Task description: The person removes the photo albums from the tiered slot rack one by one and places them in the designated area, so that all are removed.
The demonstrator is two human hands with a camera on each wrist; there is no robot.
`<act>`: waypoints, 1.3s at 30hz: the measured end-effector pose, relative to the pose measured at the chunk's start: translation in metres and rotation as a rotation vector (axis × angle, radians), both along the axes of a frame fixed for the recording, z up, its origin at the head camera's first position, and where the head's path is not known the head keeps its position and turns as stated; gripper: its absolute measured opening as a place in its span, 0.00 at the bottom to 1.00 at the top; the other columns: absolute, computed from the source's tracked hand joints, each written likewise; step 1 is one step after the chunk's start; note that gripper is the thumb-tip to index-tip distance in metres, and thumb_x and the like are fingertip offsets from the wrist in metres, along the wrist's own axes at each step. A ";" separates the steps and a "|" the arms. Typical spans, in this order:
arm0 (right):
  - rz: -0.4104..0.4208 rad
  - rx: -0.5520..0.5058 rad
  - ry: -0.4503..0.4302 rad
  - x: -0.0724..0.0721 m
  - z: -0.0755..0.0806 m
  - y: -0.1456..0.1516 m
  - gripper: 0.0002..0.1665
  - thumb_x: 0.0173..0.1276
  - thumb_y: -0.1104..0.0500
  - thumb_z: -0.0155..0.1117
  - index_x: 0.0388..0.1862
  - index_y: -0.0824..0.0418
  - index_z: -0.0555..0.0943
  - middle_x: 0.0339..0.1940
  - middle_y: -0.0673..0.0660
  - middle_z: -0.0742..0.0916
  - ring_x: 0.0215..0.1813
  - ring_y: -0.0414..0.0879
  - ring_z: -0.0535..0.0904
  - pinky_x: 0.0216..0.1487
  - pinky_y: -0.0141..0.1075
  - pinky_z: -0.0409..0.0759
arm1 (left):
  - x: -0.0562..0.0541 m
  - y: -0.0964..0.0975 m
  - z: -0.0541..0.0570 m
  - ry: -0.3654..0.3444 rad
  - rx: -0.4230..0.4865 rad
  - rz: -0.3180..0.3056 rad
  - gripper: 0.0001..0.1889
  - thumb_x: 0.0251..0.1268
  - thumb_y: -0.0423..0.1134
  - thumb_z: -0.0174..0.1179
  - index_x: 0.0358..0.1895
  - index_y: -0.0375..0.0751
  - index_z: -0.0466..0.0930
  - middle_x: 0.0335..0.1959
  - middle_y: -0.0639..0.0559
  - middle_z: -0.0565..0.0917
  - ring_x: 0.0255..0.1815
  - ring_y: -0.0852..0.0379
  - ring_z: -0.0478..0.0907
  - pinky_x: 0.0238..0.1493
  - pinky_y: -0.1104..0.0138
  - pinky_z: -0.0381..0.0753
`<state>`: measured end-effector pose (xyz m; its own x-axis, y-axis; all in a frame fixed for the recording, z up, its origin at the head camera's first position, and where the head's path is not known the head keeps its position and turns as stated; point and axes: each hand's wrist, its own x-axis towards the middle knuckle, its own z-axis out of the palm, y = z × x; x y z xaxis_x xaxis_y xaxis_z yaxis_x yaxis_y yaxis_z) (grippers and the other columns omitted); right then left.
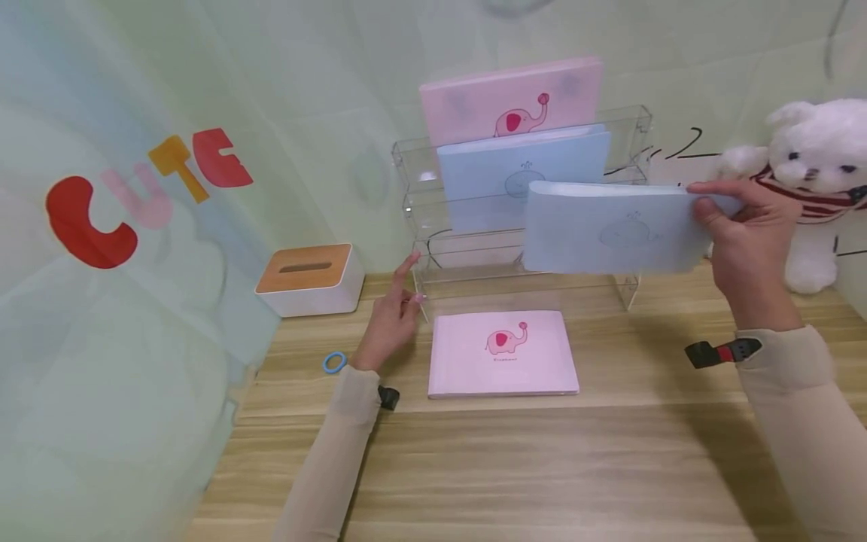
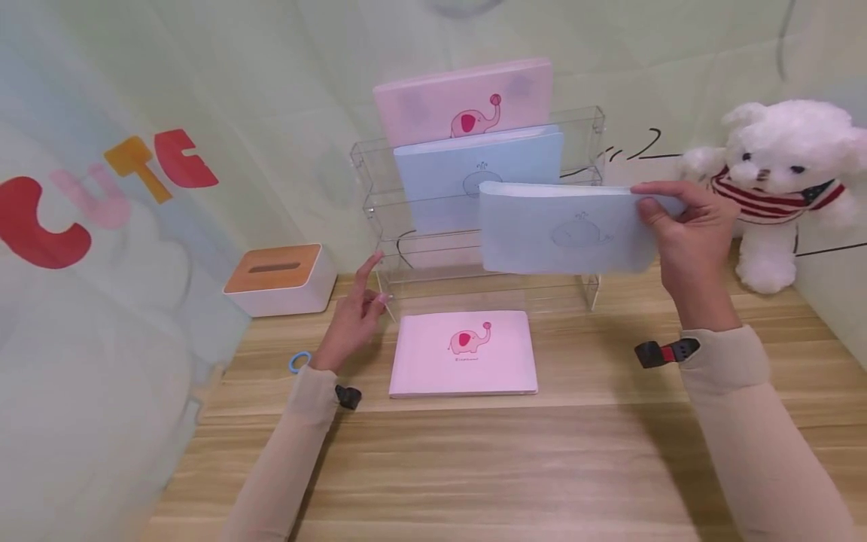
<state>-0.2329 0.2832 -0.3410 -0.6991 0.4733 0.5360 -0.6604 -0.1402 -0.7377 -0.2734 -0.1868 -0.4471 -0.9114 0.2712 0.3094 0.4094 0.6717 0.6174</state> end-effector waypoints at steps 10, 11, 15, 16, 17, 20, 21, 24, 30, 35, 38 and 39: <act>-0.160 0.105 -0.172 0.020 -0.025 0.022 0.12 0.63 0.86 0.64 0.40 0.80 0.89 0.38 0.48 0.91 0.51 0.40 0.78 0.54 0.29 0.76 | -0.001 -0.001 -0.003 -0.002 0.011 -0.004 0.41 0.84 0.35 0.55 0.86 0.75 0.48 0.30 0.42 0.84 0.23 0.57 0.68 0.30 0.64 0.73; -0.171 0.113 -0.191 0.022 -0.027 0.023 0.12 0.63 0.86 0.64 0.40 0.80 0.89 0.39 0.47 0.91 0.51 0.40 0.78 0.55 0.29 0.76 | -0.001 -0.001 -0.003 -0.002 0.012 -0.005 0.41 0.84 0.34 0.55 0.86 0.75 0.48 0.30 0.41 0.84 0.23 0.57 0.68 0.31 0.64 0.73; -0.196 0.134 -0.289 0.025 -0.031 0.028 0.12 0.65 0.84 0.64 0.41 0.78 0.90 0.38 0.44 0.91 0.54 0.40 0.77 0.62 0.33 0.73 | 0.000 -0.001 -0.003 -0.004 0.016 -0.005 0.41 0.84 0.34 0.55 0.86 0.75 0.48 0.34 0.39 0.87 0.24 0.57 0.69 0.31 0.64 0.74; -0.202 0.144 -0.325 0.026 -0.031 0.029 0.11 0.66 0.83 0.65 0.42 0.77 0.90 0.38 0.43 0.92 0.54 0.40 0.78 0.64 0.34 0.73 | 0.000 -0.001 -0.003 -0.005 0.019 -0.006 0.41 0.84 0.34 0.55 0.86 0.75 0.49 0.34 0.39 0.87 0.24 0.57 0.69 0.31 0.64 0.74; -0.219 0.179 -0.366 0.027 -0.032 0.030 0.11 0.67 0.82 0.65 0.43 0.76 0.91 0.38 0.41 0.91 0.55 0.39 0.78 0.65 0.34 0.73 | 0.000 -0.002 -0.003 -0.006 0.019 -0.005 0.41 0.84 0.34 0.55 0.86 0.75 0.49 0.34 0.39 0.87 0.24 0.57 0.69 0.31 0.64 0.74; -0.244 0.246 -0.469 0.029 -0.035 0.035 0.12 0.70 0.79 0.65 0.44 0.72 0.92 0.36 0.35 0.90 0.54 0.37 0.79 0.64 0.32 0.72 | 0.001 -0.002 -0.002 -0.009 0.021 -0.004 0.40 0.85 0.35 0.54 0.86 0.76 0.48 0.33 0.40 0.86 0.24 0.56 0.68 0.32 0.63 0.74; -0.251 0.271 -0.495 0.029 -0.036 0.036 0.12 0.70 0.79 0.65 0.44 0.71 0.92 0.35 0.34 0.89 0.52 0.36 0.78 0.62 0.30 0.71 | 0.001 -0.002 -0.002 -0.010 0.021 -0.004 0.40 0.85 0.35 0.54 0.86 0.76 0.48 0.33 0.40 0.86 0.24 0.56 0.69 0.32 0.63 0.74; -0.206 0.219 -0.504 0.031 -0.040 0.040 0.14 0.69 0.81 0.64 0.41 0.70 0.92 0.33 0.36 0.89 0.51 0.36 0.76 0.54 0.25 0.71 | 0.001 -0.002 -0.002 -0.011 0.020 -0.004 0.41 0.85 0.35 0.54 0.86 0.76 0.48 0.34 0.41 0.86 0.24 0.56 0.69 0.33 0.62 0.75; -0.080 0.097 -0.485 0.036 -0.049 0.048 0.16 0.69 0.82 0.62 0.39 0.69 0.93 0.35 0.43 0.87 0.56 0.36 0.70 0.56 0.22 0.68 | -0.001 -0.002 -0.002 -0.002 0.012 -0.005 0.41 0.85 0.35 0.54 0.86 0.77 0.48 0.29 0.45 0.82 0.24 0.56 0.68 0.31 0.63 0.73; -0.109 0.209 -0.601 0.040 -0.055 0.052 0.12 0.75 0.74 0.64 0.45 0.66 0.93 0.39 0.40 0.84 0.57 0.34 0.69 0.59 0.21 0.65 | -0.002 -0.001 -0.001 0.007 0.009 -0.011 0.40 0.85 0.35 0.54 0.86 0.77 0.48 0.28 0.47 0.79 0.23 0.57 0.67 0.31 0.62 0.73; -0.132 0.265 -0.648 0.039 -0.059 0.055 0.12 0.76 0.71 0.64 0.48 0.63 0.93 0.41 0.38 0.82 0.61 0.33 0.67 0.65 0.22 0.63 | -0.001 -0.001 -0.001 0.009 0.008 -0.010 0.40 0.85 0.35 0.55 0.86 0.77 0.48 0.27 0.46 0.79 0.23 0.56 0.67 0.31 0.62 0.73; -0.125 0.258 -0.651 0.039 -0.060 0.056 0.13 0.77 0.71 0.64 0.47 0.62 0.93 0.41 0.38 0.82 0.61 0.33 0.66 0.66 0.23 0.62 | -0.001 -0.001 -0.001 0.008 0.010 -0.009 0.41 0.85 0.35 0.55 0.86 0.77 0.48 0.27 0.47 0.79 0.23 0.56 0.67 0.31 0.63 0.73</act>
<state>-0.1938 0.3390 -0.4009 -0.8642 0.4850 0.1335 -0.0741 0.1397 -0.9874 -0.2748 -0.1880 -0.4478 -0.9065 0.2763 0.3193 0.4204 0.6619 0.6206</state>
